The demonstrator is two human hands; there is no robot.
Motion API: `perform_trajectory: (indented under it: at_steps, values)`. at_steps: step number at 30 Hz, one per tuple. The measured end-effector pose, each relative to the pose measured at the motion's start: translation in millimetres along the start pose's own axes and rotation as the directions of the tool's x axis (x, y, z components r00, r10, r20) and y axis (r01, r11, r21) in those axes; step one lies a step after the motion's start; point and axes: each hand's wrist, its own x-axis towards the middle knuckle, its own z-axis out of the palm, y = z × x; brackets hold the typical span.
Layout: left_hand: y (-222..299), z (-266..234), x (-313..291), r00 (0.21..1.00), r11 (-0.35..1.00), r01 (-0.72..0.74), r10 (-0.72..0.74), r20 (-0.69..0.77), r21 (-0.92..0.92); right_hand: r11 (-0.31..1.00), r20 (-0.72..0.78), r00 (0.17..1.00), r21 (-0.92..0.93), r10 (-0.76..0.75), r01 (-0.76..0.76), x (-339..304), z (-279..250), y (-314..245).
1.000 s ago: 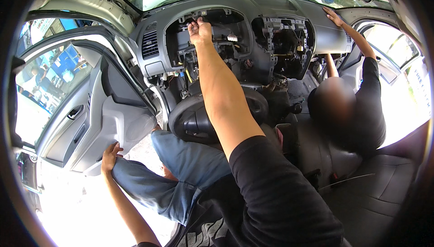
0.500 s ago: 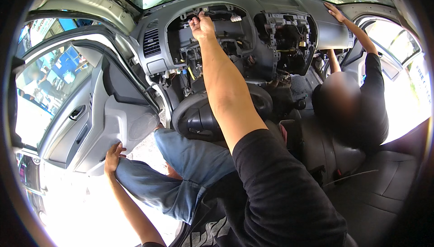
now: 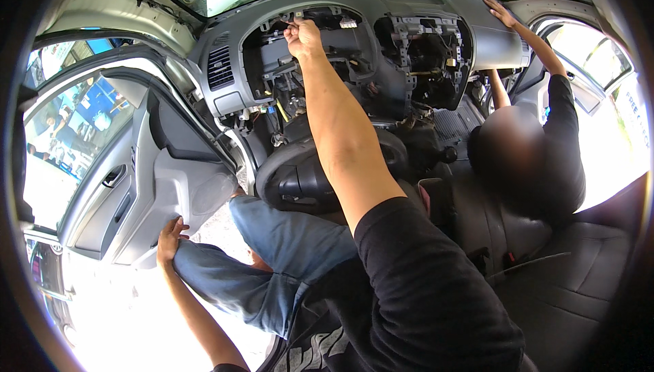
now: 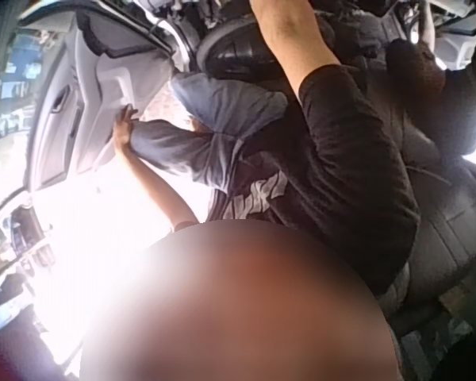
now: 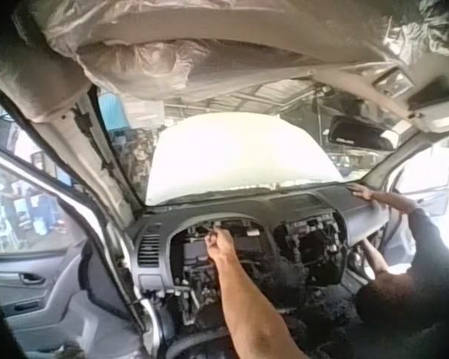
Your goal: The person uses a ratchet and screwdriver to remove and reinstall screws on the car dashboard, then retrieves a vent cover and a small tool from the garage and returns to the car to continue working on the dashboard area.
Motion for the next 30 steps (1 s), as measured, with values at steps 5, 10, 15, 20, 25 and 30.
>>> perform_trajectory:
  at_steps: [5, 10, 15, 20, 25, 30]
  values:
    - [12, 3, -1, 1.0, 0.999, 0.016, -0.016, 0.005, 0.034, 0.999, -0.009, 0.999, -0.001, 0.036, -0.036, -4, 0, -1]
    - [17, 2, -2, 1.0, 0.998, 0.019, -0.019, -0.002, 0.068, 0.985, 0.01, 0.996, 0.15, 0.089, -0.089, -1, -3, 4]
    - [8, 0, 2, 0.999, 0.998, 0.043, -0.044, 0.024, 0.054, 0.985, 0.054, 0.987, 0.069, 0.154, -0.158, 10, -11, 3]
    - [4, 2, 15, 0.998, 0.998, -0.024, 0.021, 0.06, 0.05, 0.983, 0.044, 0.983, -0.006, 0.181, -0.181, 22, -15, 3]
    - [8, 5, 20, 0.999, 0.994, -0.026, 0.021, 0.05, 0.103, 0.994, -0.147, 0.984, 0.066, 0.096, -0.087, 17, 0, 14]
    - [8, -1, 6, 0.999, 0.996, 0.008, -0.011, 0.038, 0.084, 0.991, -0.275, 0.956, 0.111, 0.105, -0.077, 0, 15, 22]
